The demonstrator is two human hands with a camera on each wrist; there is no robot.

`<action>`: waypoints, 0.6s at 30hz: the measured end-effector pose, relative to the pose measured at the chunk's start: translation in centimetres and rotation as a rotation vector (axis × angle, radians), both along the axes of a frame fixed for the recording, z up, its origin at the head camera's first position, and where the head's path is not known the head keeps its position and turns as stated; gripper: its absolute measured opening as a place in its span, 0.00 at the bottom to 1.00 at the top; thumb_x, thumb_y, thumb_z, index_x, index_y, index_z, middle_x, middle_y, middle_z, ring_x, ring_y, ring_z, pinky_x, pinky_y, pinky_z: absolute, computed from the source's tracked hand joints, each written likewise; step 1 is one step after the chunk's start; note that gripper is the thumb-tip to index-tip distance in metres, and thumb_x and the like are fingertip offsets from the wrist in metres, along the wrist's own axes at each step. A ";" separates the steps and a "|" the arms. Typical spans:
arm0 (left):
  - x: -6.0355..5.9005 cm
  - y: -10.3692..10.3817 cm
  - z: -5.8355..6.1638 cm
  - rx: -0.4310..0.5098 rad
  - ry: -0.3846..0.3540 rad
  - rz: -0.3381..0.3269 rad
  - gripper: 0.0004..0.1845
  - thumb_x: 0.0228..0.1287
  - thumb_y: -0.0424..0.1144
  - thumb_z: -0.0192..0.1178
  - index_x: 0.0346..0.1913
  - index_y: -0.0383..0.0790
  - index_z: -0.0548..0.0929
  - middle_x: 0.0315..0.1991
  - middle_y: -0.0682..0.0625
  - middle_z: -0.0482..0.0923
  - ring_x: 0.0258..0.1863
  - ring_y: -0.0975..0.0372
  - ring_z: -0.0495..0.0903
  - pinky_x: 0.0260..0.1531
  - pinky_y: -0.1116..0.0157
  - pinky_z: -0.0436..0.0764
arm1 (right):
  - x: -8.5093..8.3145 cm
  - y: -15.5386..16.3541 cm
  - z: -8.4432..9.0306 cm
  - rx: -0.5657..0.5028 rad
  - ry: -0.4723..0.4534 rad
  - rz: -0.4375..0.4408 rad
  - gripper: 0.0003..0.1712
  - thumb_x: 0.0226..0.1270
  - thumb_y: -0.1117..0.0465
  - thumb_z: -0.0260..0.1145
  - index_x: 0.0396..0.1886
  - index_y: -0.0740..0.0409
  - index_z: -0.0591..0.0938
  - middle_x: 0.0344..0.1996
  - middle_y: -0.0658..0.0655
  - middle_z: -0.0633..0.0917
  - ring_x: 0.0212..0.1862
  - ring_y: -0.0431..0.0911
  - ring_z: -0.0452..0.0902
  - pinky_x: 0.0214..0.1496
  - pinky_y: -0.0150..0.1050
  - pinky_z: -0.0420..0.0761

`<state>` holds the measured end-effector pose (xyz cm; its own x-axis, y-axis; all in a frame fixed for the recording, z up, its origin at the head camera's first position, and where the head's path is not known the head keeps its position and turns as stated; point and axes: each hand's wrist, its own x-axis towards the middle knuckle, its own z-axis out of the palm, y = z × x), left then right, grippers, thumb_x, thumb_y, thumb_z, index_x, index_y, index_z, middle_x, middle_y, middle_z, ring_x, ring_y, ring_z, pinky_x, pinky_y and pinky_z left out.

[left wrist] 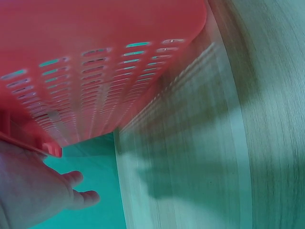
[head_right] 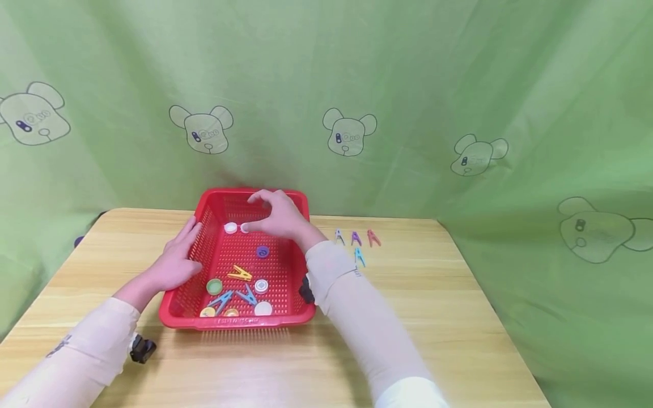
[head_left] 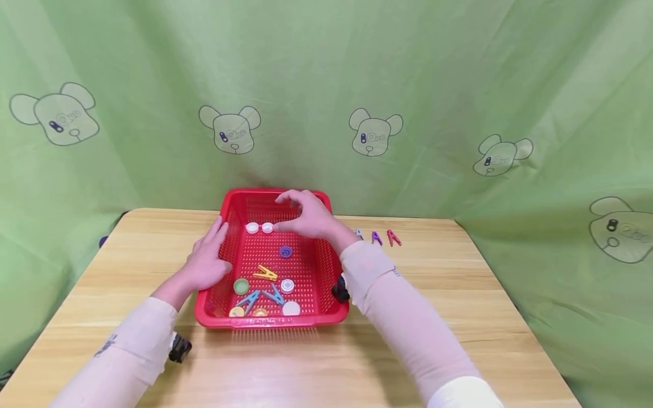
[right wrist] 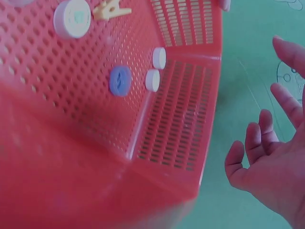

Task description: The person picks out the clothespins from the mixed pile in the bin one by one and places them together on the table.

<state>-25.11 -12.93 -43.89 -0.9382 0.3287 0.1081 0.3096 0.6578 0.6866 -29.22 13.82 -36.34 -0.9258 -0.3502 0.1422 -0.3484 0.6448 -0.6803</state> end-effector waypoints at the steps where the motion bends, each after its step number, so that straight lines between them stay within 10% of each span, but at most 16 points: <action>1: 0.0 0.0 0.0 -0.001 0.001 0.000 0.52 0.51 0.27 0.60 0.79 0.32 0.45 0.81 0.45 0.29 0.73 0.32 0.40 0.60 0.27 0.50 | 0.0 -0.1 -0.2 0.001 0.002 0.006 0.34 0.53 0.49 0.79 0.60 0.46 0.78 0.56 0.52 0.74 0.58 0.49 0.69 0.50 0.44 0.79; 18: 0.0 0.0 0.1 -0.003 -0.001 -0.001 0.53 0.51 0.28 0.61 0.79 0.33 0.45 0.81 0.46 0.28 0.72 0.32 0.41 0.60 0.26 0.51 | -0.2 -2.6 -3.7 -0.019 -0.124 0.198 0.40 0.47 0.64 0.82 0.62 0.44 0.79 0.54 0.48 0.75 0.58 0.46 0.68 0.44 0.37 0.83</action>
<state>-25.14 -12.93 -43.84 -0.9381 0.3297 0.1063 0.3094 0.6598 0.6848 -29.42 11.26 -40.00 -0.8498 -0.5255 0.0405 -0.3804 0.5585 -0.7371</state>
